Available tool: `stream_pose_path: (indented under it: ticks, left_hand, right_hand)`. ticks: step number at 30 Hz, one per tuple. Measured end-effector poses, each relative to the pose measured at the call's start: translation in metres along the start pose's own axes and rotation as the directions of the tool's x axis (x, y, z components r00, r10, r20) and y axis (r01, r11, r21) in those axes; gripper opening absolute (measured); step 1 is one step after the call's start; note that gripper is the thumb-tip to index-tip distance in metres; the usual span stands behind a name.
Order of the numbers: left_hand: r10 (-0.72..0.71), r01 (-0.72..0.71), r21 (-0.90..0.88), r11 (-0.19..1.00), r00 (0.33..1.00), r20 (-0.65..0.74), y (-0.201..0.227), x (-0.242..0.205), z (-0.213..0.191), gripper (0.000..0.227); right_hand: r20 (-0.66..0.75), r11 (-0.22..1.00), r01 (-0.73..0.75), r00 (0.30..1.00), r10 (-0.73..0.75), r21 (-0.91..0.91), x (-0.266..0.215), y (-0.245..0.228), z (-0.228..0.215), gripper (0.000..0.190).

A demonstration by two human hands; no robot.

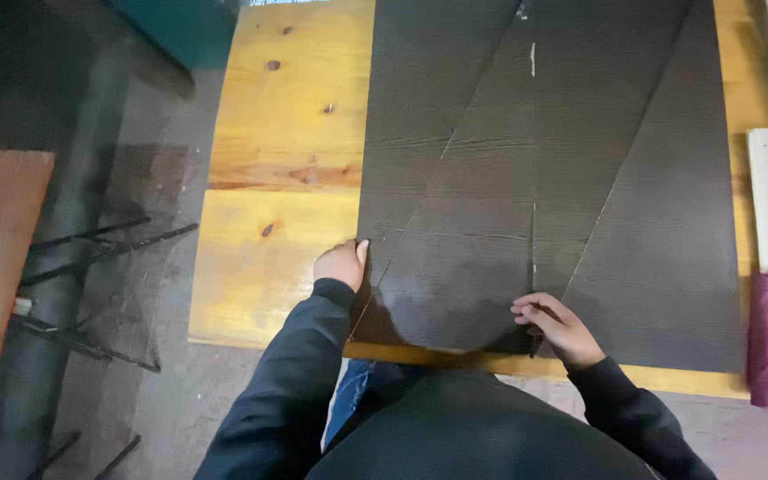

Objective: The person wipes several dark brown triangular wood panels with a pink cloth, moving them around a wooden table and then setting them aside.

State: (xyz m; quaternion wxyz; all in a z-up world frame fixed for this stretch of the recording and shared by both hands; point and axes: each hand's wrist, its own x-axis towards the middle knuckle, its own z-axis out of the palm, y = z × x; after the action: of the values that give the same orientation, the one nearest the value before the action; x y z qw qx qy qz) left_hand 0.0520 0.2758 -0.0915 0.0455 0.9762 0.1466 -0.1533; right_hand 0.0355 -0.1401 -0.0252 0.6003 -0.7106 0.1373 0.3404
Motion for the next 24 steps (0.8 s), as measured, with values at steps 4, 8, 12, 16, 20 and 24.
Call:
stream_pose_path:
  ticks: [4,8,12,16,20,24]
  left_hand:
    - [0.023,-0.024,-0.030,0.999,0.999,-0.023,0.001,-0.002,-0.003,0.063]
    - [0.038,-0.039,-0.079,0.996,0.999,-0.014,0.003,-0.005,-0.011,0.061]
    - [0.028,-0.030,-0.124,0.992,0.999,-0.016,-0.006,-0.001,0.006,0.056]
    - [-0.014,0.021,-0.373,0.927,1.000,0.022,-0.013,-0.009,-0.007,0.061]
    - [0.025,0.031,-0.567,0.823,0.996,0.090,-0.031,-0.024,0.002,0.061]
    - [0.121,-0.103,-0.549,0.829,0.993,-0.003,-0.054,-0.067,0.016,0.034]
  right_hand:
    - [0.002,0.996,0.048,0.999,-0.048,-0.074,0.013,0.022,-0.001,0.031]
    - [0.005,0.984,0.106,0.994,-0.106,-0.147,0.035,0.053,-0.005,0.028]
    - [-0.038,0.866,0.137,0.984,-0.177,-0.482,0.015,0.022,0.009,0.024]
    - [-0.042,0.845,0.157,0.977,-0.208,-0.511,-0.001,0.012,0.026,0.026]
    - [0.004,0.844,0.382,0.911,-0.411,-0.376,0.002,0.048,0.028,0.020]
    - [-0.127,0.789,0.503,0.809,-0.573,-0.353,-0.013,0.077,0.020,0.018]
